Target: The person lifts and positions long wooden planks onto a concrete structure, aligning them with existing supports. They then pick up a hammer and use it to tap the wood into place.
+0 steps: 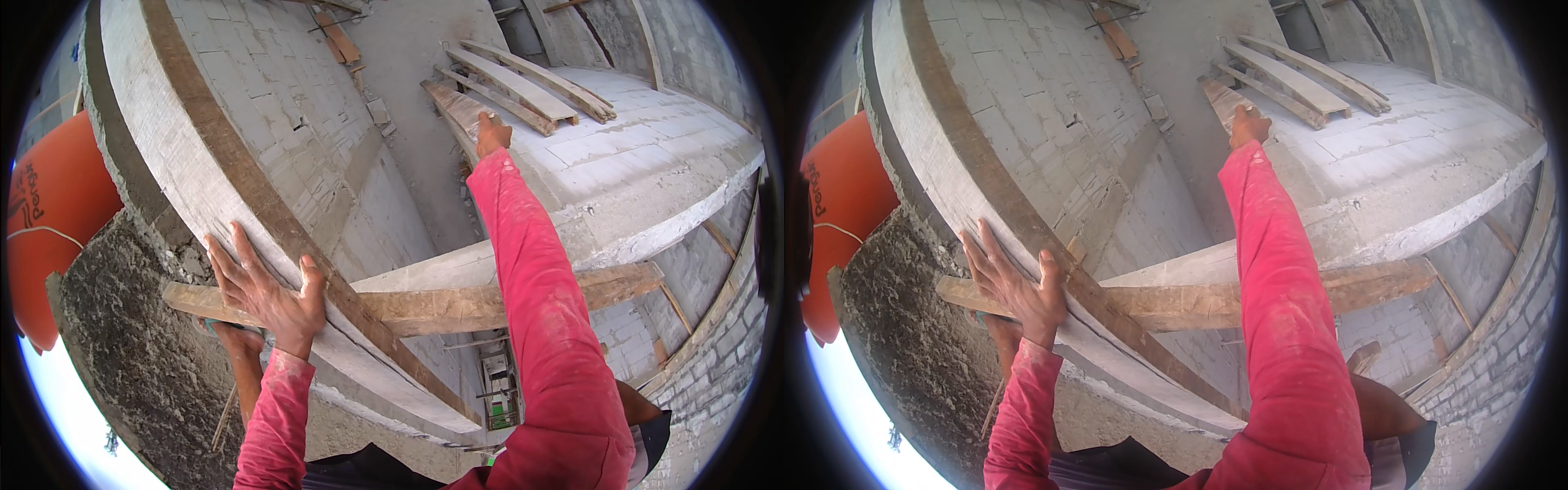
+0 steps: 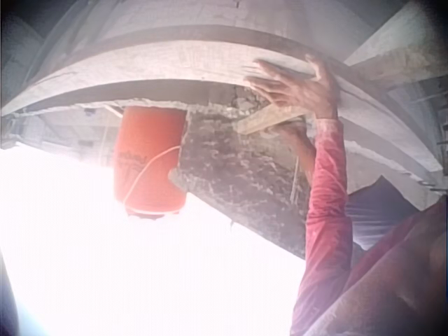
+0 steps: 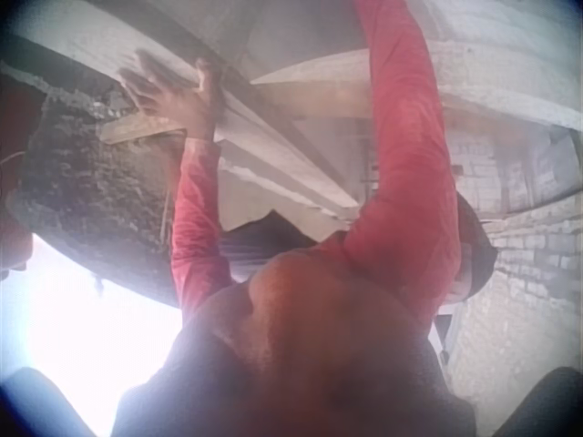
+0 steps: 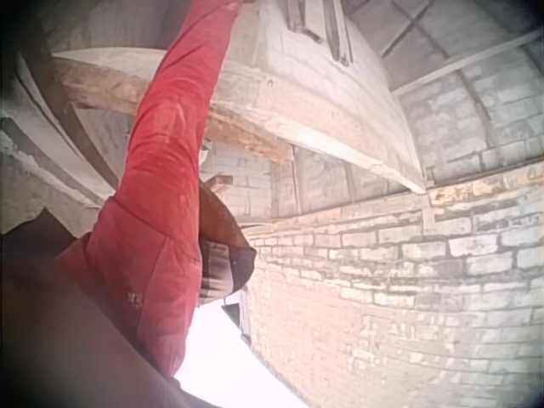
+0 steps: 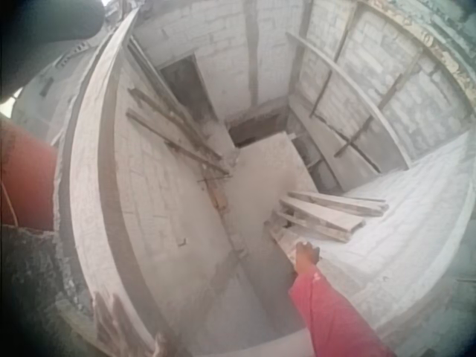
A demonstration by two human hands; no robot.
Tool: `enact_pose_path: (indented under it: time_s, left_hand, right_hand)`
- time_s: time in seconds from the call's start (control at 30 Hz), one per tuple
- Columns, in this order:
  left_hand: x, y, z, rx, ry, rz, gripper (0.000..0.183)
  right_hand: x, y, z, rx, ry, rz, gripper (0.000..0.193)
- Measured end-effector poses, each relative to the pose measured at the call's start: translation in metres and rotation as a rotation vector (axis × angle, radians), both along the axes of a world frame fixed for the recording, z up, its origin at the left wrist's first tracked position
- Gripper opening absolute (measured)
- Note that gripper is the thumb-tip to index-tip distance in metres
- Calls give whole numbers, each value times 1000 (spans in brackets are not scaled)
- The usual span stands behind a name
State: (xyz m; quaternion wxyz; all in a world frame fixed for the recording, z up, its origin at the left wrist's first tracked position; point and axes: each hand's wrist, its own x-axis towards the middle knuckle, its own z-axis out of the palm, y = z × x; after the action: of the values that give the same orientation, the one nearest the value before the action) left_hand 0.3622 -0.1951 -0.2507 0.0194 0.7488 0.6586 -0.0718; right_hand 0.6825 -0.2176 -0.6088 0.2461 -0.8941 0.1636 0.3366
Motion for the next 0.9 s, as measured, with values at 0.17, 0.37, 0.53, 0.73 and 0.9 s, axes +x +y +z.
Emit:
enact_pose_path:
  time_s: [0.17, 0.37, 0.53, 0.73, 0.9]
  left_hand:
    - [0, 1, 2, 1, -2, -14, 92]
    - [1, 2, 0, 8, -15, -23, 92]
    - [1, 1, 6, -2, 3, -6, 93]
    - [5, 3, 0, -13, -2, -12, 92]
    - [4, -1, 9, -15, 19, 4, 91]
  right_hand:
    - [3, -3, -7, 37, 0, -3, 75]
    - [11, -13, -28, 82, -23, -25, 74]
    - [32, -42, -66, 131, -40, -57, 61]
    - [94, -126, -92, -38, -242, 16, 39]
    - [79, -119, -20, -6, -145, 46, 46]
